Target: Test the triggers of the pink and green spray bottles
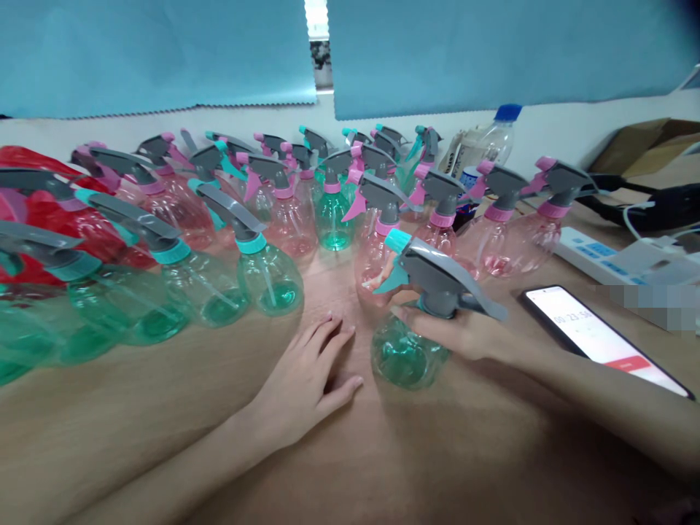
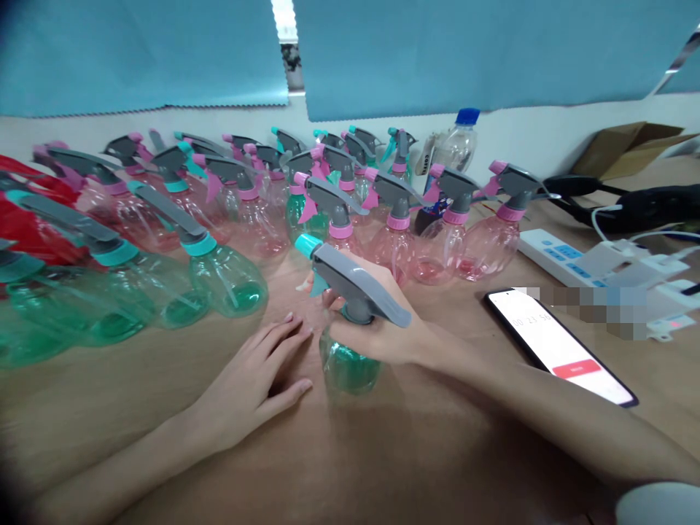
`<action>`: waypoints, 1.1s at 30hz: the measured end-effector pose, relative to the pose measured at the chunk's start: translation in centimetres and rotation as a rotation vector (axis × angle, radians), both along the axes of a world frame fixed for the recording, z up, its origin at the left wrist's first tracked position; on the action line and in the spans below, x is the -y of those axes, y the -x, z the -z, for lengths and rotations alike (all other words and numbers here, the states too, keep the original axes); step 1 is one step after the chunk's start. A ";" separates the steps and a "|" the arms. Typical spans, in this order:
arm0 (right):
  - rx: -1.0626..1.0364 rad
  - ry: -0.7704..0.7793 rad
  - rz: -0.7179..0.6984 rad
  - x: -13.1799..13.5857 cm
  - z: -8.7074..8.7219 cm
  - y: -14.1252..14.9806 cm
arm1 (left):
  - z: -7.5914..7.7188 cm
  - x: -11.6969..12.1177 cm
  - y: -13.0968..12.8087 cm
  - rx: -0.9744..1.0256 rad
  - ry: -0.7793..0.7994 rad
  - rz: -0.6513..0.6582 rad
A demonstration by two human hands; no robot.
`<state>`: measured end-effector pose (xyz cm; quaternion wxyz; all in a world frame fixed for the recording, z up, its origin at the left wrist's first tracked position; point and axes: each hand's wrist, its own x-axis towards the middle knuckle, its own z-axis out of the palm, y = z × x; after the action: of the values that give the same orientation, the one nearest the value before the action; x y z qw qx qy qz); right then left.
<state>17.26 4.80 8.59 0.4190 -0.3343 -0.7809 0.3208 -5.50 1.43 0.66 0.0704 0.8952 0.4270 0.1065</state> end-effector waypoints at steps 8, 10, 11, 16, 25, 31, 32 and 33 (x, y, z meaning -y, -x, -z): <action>0.009 0.048 0.028 0.0 1.2 -0.1 | 0.2 0.0 0.1 0.012 -0.023 0.009; 0.018 0.057 0.062 0.0 1.3 -0.1 | 0.2 0.0 0.2 0.015 -0.024 0.010; 0.016 0.057 0.074 0.0 1.3 -0.1 | 0.2 0.0 0.2 0.014 -0.024 0.011; -0.002 0.013 0.071 0.0 1.5 0.1 | 0.1 -0.1 0.1 0.006 -0.017 0.010; -0.026 -0.039 0.097 0.1 1.9 -0.1 | 0.0 -0.1 -0.1 0.022 -0.006 0.004; 0.034 -0.096 0.162 0.3 1.1 -0.1 | 0.1 -0.2 -0.1 0.025 -0.016 0.001; 0.040 -0.106 0.175 0.4 1.1 -0.1 | 0.1 -0.2 -0.1 0.024 -0.018 0.001; 0.037 -0.121 0.187 0.4 1.2 -0.1 | 0.1 -0.1 -0.1 0.024 -0.019 0.002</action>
<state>17.36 4.43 7.43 0.4521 -0.3859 -0.7716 0.2264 -5.41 1.57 0.55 0.0670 0.8950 0.4240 0.1215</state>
